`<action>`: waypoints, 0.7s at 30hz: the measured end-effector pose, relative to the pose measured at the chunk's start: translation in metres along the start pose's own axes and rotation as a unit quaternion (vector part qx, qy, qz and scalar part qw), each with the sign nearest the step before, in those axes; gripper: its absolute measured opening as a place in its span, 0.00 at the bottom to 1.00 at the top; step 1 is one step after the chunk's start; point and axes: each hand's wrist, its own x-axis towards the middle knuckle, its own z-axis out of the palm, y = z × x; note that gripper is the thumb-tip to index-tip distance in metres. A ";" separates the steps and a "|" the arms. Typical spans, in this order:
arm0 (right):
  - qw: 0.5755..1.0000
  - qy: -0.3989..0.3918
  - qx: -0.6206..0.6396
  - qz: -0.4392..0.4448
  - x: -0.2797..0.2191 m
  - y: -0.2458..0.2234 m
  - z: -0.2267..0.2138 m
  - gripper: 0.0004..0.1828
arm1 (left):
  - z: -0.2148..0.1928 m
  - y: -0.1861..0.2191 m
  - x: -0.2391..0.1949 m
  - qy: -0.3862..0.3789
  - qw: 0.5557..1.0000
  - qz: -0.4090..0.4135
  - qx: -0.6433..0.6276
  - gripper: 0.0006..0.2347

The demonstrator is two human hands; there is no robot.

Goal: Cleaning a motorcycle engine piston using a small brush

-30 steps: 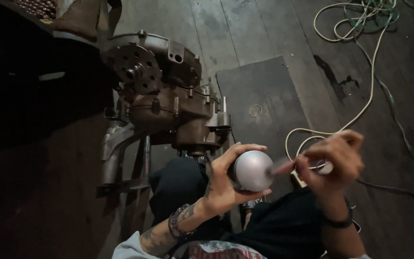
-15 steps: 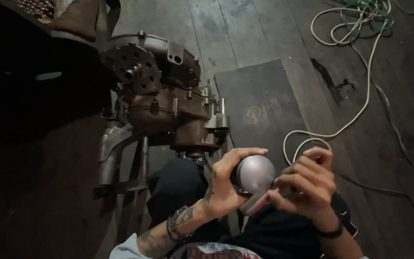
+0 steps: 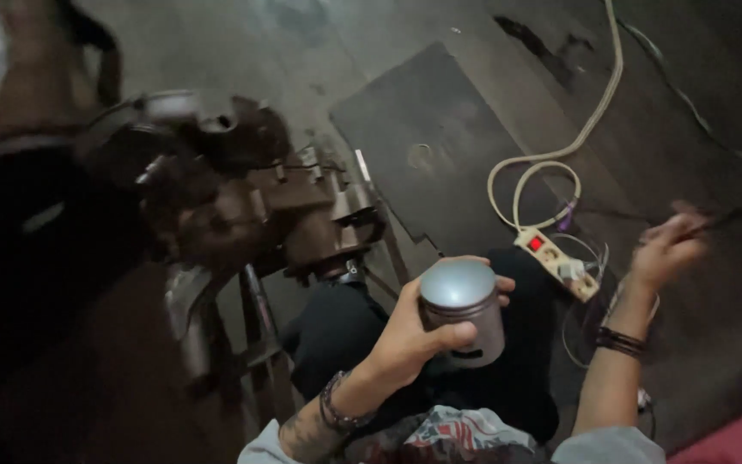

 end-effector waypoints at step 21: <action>0.819 -0.067 -0.564 0.082 -0.170 0.239 -0.119 0.23 | 0.021 -0.026 0.019 -0.069 0.958 -0.199 -0.196 0.36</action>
